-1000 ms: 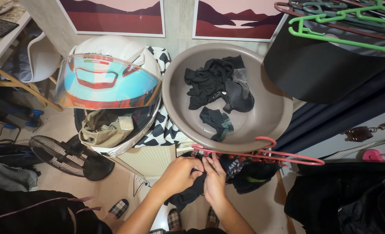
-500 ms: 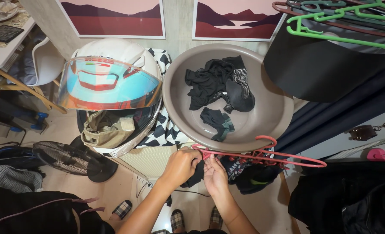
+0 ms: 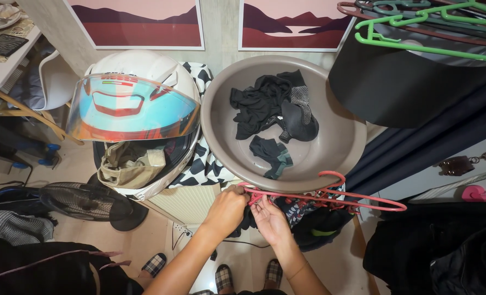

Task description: The person takes wet clothes from a basin and hangs them on a pink multi-clip hanger and a standard hanger. They handle socks, underwear, and a black shirt, securing each item with clips or by folding it over the hanger bar. The person moves between the basin and a nearby hanging area to place the hangers.

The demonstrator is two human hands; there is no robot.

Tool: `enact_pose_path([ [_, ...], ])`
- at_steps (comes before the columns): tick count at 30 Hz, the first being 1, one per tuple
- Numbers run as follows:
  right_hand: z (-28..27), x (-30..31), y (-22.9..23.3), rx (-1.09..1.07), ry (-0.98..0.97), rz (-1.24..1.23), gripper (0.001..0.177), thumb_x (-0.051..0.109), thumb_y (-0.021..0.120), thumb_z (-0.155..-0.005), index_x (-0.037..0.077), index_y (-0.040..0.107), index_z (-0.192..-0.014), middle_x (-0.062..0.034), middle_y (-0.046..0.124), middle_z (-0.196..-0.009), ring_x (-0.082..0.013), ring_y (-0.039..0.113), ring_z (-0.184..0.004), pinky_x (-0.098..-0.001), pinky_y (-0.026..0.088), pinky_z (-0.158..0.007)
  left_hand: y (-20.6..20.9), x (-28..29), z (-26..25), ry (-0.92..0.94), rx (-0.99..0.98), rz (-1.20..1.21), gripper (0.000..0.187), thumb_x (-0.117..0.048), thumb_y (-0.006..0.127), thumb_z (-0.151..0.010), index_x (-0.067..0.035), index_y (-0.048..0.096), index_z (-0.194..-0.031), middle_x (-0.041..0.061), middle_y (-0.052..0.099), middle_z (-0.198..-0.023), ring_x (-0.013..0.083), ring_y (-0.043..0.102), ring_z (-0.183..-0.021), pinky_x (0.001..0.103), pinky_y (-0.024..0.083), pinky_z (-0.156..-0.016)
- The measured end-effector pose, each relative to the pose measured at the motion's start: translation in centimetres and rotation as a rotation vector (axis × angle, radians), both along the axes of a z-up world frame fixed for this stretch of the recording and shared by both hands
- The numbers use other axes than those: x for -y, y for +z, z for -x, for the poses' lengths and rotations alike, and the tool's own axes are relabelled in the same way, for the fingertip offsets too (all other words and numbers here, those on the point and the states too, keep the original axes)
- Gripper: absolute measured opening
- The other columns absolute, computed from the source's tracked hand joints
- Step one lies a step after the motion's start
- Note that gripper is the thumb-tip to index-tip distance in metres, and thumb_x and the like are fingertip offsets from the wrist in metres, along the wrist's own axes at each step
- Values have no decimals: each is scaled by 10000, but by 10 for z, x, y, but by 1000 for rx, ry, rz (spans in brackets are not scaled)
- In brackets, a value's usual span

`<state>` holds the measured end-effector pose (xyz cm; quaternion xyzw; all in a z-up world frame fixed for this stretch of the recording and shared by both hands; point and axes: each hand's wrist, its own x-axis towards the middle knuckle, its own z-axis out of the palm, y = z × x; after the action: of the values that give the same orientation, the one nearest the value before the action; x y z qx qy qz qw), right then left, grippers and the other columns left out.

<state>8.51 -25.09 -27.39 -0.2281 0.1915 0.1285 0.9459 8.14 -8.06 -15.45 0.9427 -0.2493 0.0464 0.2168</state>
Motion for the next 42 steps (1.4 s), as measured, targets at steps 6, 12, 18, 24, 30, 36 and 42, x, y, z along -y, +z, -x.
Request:
enact_pose_path([
  [6,-1,2,-3,85,99,-74,122,155,612,-1023,107,619,-911,-14,587,-790,-129,582,-797,-307,518,-875,-1,5,1,68,-56,-79,188,109,581,-715,-8,673,-829,203,646,-980,427,639,-819,554,555,-618],
  [12,-3,0,-14,78,68,-58,117,161,652,-994,195,654,-882,50,641,-818,-111,586,-839,-305,458,-858,3,1,5,170,-81,-90,230,123,576,-680,15,665,-863,197,628,-876,440,654,-707,548,549,-594],
  [18,-2,-3,-1,43,65,60,42,213,676,-979,189,650,-1001,19,655,-1021,-143,577,-1005,-310,393,-897,5,11,7,205,-63,-24,79,-17,600,-757,-60,660,-784,119,629,-883,421,649,-646,557,516,-544],
  [24,2,-5,6,78,41,72,192,186,654,-967,147,675,-1153,-67,707,-1240,-217,613,-1125,-349,419,-997,-4,24,9,258,33,60,51,-78,615,-819,-66,660,-842,118,634,-904,437,643,-652,570,509,-517],
  [30,10,1,42,79,131,203,365,241,619,-961,52,642,-1272,-170,657,-1362,-287,554,-1321,-423,382,-1145,-3,21,11,244,4,121,100,-101,604,-886,-70,685,-936,131,663,-979,451,657,-718,588,536,-557],
  [36,47,39,131,450,640,1277,426,285,774,-867,125,651,-1242,-2,673,-1193,-99,596,-1066,-283,497,-937,66,11,33,117,-173,202,101,-175,603,-925,-149,695,-895,53,707,-886,377,677,-734,523,508,-609],
  [42,8,50,333,1135,445,1586,149,200,574,-982,129,687,-917,21,747,-866,-124,679,-793,-284,508,-765,153,17,22,-19,358,601,154,-136,589,-991,-80,677,-878,36,705,-826,203,626,-689,339,503,-709],
])
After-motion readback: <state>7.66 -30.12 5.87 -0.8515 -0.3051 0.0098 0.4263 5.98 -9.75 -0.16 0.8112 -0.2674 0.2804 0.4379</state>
